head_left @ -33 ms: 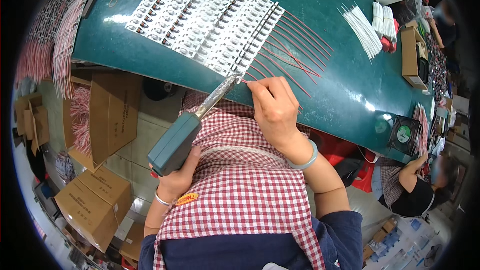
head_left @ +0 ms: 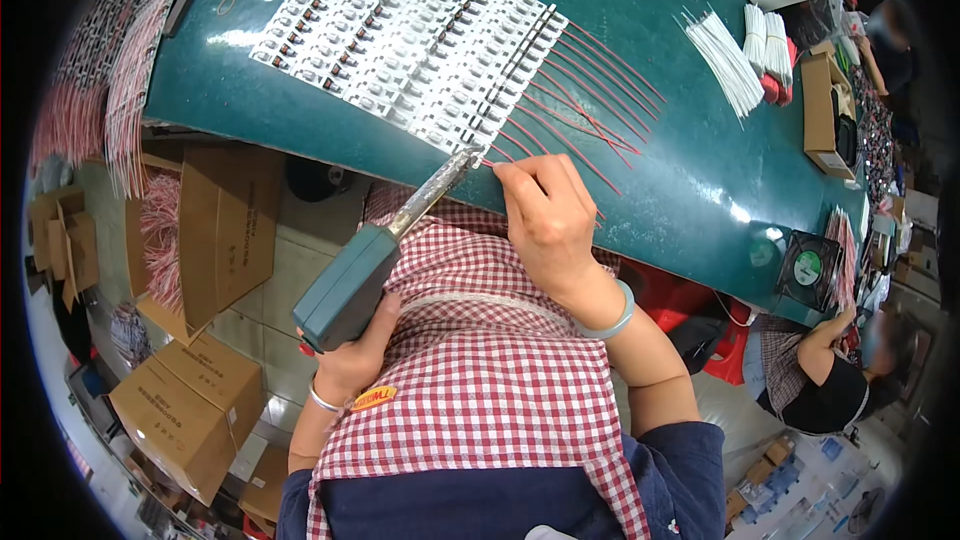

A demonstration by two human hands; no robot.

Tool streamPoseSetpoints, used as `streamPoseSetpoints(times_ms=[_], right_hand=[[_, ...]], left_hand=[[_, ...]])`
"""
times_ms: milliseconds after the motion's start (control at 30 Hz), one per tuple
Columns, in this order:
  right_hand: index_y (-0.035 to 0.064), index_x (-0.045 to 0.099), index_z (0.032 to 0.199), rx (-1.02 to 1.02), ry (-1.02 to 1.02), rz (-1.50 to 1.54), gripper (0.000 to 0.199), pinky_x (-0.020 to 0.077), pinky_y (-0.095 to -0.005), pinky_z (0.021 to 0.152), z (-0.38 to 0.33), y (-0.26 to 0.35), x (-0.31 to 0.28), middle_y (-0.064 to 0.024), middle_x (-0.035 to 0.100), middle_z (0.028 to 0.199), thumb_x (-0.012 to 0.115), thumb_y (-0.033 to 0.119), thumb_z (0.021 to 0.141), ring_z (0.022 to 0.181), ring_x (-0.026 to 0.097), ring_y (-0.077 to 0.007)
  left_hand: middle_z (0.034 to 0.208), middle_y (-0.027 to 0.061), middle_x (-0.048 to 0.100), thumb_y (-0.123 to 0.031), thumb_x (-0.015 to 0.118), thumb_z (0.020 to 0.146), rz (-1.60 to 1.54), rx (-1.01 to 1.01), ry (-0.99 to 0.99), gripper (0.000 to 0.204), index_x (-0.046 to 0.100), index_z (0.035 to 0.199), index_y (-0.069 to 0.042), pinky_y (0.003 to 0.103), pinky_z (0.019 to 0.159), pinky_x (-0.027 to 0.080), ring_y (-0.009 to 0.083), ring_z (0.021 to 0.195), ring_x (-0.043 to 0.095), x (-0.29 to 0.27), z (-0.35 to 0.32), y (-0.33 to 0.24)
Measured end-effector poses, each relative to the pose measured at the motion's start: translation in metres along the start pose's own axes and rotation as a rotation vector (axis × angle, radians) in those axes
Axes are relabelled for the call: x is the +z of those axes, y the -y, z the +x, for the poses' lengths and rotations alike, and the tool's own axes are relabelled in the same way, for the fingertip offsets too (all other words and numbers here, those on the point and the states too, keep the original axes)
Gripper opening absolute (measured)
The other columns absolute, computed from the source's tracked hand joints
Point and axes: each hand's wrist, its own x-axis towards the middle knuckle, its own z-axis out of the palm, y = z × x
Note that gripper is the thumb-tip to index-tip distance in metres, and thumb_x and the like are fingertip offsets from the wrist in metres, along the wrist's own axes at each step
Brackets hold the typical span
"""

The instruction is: The person uses a soldering iron to attach red and white wires to a white plastic grid on a green table. The person picks up individual wires, places them into slots on the grid, and applies the soldering iron to secure them. The process is repeated for multiple wires throughout the clip.

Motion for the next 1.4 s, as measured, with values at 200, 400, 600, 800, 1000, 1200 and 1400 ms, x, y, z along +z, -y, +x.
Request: streamPoseSetpoints(times_ms=[200, 400, 600, 800, 1000, 1200, 1400], right_hand=[[0.0009, 0.066, 0.087, 0.038, -0.027, 0.020, 0.016, 0.0466, -0.0339, 0.057, -0.002, 0.001, 0.000, -0.0078, 0.057, 0.078, 0.068, -0.005, 0.072, 0.069, 0.056, -0.0236], [0.0006, 0.064, 0.086, 0.128, -0.105, 0.206, 0.013, 0.0481, -0.0358, 0.063, 0.012, -0.001, -0.017, -0.0102, 0.062, 0.083, 0.068, -0.006, 0.076, 0.075, 0.059, -0.0275], [0.0026, 0.065, 0.086, 0.171, -0.218, 0.046, 0.014, 0.0490, -0.0389, 0.069, 0.042, -0.067, -0.057, -0.0125, 0.064, 0.085, 0.070, -0.005, 0.076, 0.080, 0.061, -0.0306], [0.0033, 0.065, 0.084, 0.106, -0.225, -0.149, 0.011, 0.0478, -0.0386, 0.069, 0.101, -0.163, -0.067, -0.0099, 0.063, 0.083, 0.069, -0.003, 0.077, 0.080, 0.060, -0.0299], [0.0056, 0.067, 0.084, -0.048, -0.203, -0.164, 0.007, 0.0488, -0.0393, 0.071, 0.160, -0.211, -0.036, -0.0084, 0.062, 0.083, 0.069, 0.002, 0.078, 0.081, 0.060, -0.0285], [0.0079, 0.069, 0.088, -0.119, -0.134, -0.135, 0.011, 0.0507, -0.0391, 0.076, 0.206, -0.224, 0.002, -0.0074, 0.063, 0.091, 0.070, 0.005, 0.077, 0.089, 0.060, -0.0283], [0.0051, 0.069, 0.093, -0.079, -0.145, -0.282, 0.021, 0.0496, -0.0391, 0.077, 0.162, -0.217, -0.055, -0.0082, 0.061, 0.093, 0.071, 0.000, 0.073, 0.090, 0.058, -0.0287]], left_hand=[[0.093, 0.0123, 0.069, 0.003, 0.070, 0.082, -0.355, -0.079, -0.017, 0.031, 0.062, 0.112, 0.007, 0.029, 0.054, 0.049, 0.0150, 0.063, 0.061, 0.007, 0.013, -0.015], [0.113, 0.0172, 0.060, 0.001, 0.064, 0.076, -0.824, -0.136, -0.007, 0.050, 0.052, 0.125, -0.002, 0.045, 0.093, 0.052, 0.0313, 0.109, 0.059, 0.024, 0.062, -0.014], [0.116, 0.0120, 0.060, 0.001, 0.064, 0.078, -0.919, -0.163, 0.007, 0.053, 0.050, 0.128, -0.007, 0.058, 0.110, 0.039, 0.0331, 0.128, 0.050, 0.054, 0.089, -0.023], [0.111, 0.0123, 0.057, 0.003, 0.063, 0.078, -0.910, -0.188, -0.029, 0.056, 0.047, 0.131, -0.004, 0.054, 0.109, 0.043, 0.0274, 0.127, 0.050, 0.076, 0.096, -0.034], [0.110, 0.0125, 0.057, 0.003, 0.061, 0.079, -0.936, -0.199, -0.058, 0.055, 0.046, 0.131, -0.004, 0.057, 0.107, 0.044, 0.0282, 0.126, 0.049, 0.083, 0.104, -0.038], [0.111, 0.0122, 0.057, 0.002, 0.062, 0.079, -0.940, -0.208, -0.048, 0.051, 0.048, 0.127, -0.004, 0.058, 0.107, 0.044, 0.0292, 0.127, 0.049, 0.087, 0.105, -0.037], [0.115, 0.0111, 0.057, -0.002, 0.064, 0.080, -0.899, -0.213, -0.075, 0.043, 0.053, 0.121, -0.004, 0.058, 0.107, 0.043, 0.0293, 0.130, 0.047, 0.082, 0.104, -0.035]])
